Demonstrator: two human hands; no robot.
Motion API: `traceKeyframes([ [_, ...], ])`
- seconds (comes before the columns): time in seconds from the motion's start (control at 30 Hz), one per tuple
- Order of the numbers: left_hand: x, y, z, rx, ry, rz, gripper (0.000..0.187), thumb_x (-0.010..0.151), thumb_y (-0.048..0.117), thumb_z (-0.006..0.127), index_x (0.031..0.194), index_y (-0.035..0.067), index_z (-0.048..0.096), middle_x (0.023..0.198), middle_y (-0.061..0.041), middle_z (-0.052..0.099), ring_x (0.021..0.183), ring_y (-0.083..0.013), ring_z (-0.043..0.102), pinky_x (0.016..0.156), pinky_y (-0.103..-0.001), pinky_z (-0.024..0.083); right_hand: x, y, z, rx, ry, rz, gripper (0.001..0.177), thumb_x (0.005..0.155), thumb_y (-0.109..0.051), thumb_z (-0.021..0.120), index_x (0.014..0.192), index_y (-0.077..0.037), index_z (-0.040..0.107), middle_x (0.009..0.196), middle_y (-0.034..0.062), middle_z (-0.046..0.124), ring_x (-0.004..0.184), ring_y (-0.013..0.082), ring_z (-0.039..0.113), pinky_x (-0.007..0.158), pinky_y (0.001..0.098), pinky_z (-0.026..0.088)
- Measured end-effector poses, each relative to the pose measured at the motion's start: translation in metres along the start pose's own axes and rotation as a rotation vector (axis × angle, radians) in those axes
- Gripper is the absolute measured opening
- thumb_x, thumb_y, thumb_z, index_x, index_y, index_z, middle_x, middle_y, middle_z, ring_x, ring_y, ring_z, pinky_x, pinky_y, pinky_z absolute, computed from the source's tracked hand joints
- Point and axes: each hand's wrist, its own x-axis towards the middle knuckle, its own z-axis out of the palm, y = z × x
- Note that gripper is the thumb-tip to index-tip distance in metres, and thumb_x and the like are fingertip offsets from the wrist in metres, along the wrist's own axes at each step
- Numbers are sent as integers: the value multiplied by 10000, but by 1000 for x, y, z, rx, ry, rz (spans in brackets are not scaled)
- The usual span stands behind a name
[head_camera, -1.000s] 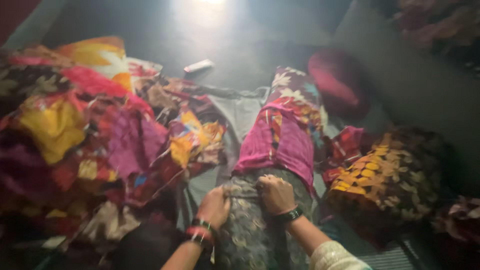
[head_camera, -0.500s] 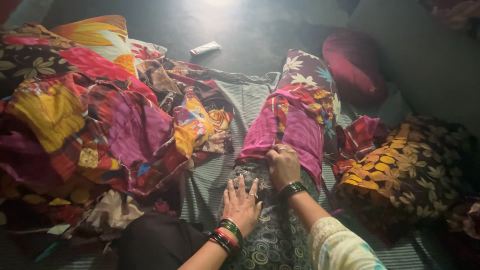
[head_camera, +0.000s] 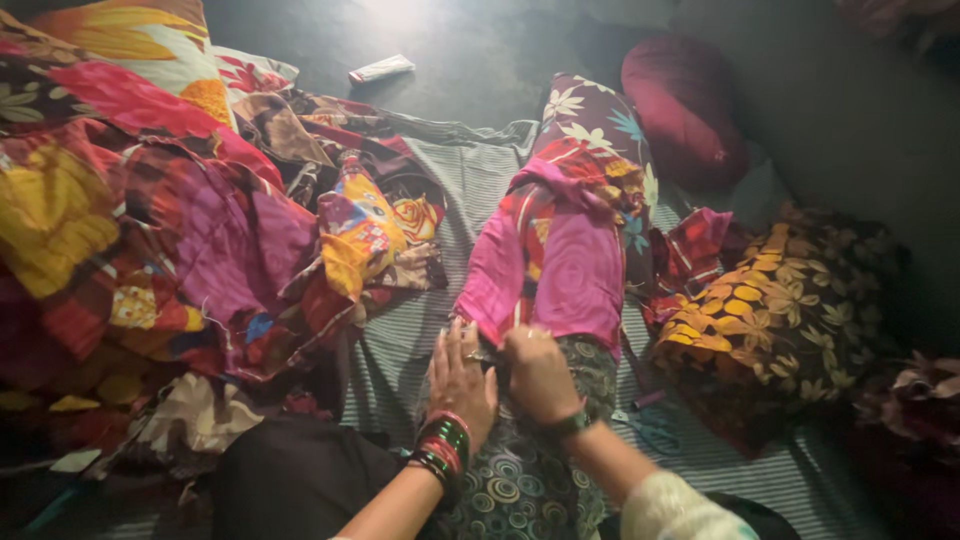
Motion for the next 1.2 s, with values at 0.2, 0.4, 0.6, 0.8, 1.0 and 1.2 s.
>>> traceKeyframes([
  [0.2, 20, -5, 16, 3, 60, 287, 441, 801, 54, 629, 1240, 85, 658, 1294, -113, 645, 1319, -332, 519, 1127, -490, 365, -48, -29, -16, 142, -29, 80, 132, 858, -4, 624, 973, -41, 677, 910, 161, 680, 913, 350, 663, 810, 434, 524],
  [0.4, 43, -10, 9, -327, 108, 158, 66, 795, 107, 737, 860, 105, 736, 913, -75, 716, 989, -294, 652, 941, -460, 457, -28, -31, -21, 98, 228, 151, 240, 815, -12, 672, 1049, -63, 677, 1073, 148, 639, 1036, 342, 627, 906, 441, 495],
  [0.6, 43, -6, -4, -446, 163, 170, 54, 828, 108, 731, 878, 96, 715, 898, -84, 720, 918, -306, 677, 897, -448, 478, 8, -20, -23, -102, 164, 56, 398, 690, -113, 755, 1078, -81, 671, 1134, 154, 623, 1103, 363, 568, 940, 485, 408],
  [0.8, 38, -4, -7, -436, 230, 225, 63, 875, 52, 665, 934, 68, 680, 928, -126, 702, 951, -338, 666, 909, -459, 493, 11, -13, -35, -47, 75, -138, 291, 763, -119, 735, 1048, -105, 677, 1118, 109, 660, 1106, 319, 619, 973, 457, 440],
  [1.0, 34, -3, -6, -340, 152, 220, 60, 929, 30, 597, 953, 61, 643, 938, -137, 684, 939, -353, 655, 855, -455, 504, 20, 44, -24, -203, 95, 76, 293, 763, -15, 675, 1045, -95, 684, 1048, 126, 690, 1015, 340, 646, 905, 448, 487],
  [1.2, 40, -1, 3, -237, -4, 239, 87, 907, 56, 597, 983, 89, 623, 925, -115, 664, 951, -328, 649, 859, -458, 487, -27, 105, -29, -138, 216, 381, 200, 794, -41, 603, 946, -105, 716, 933, 148, 714, 880, 385, 667, 763, 490, 519],
])
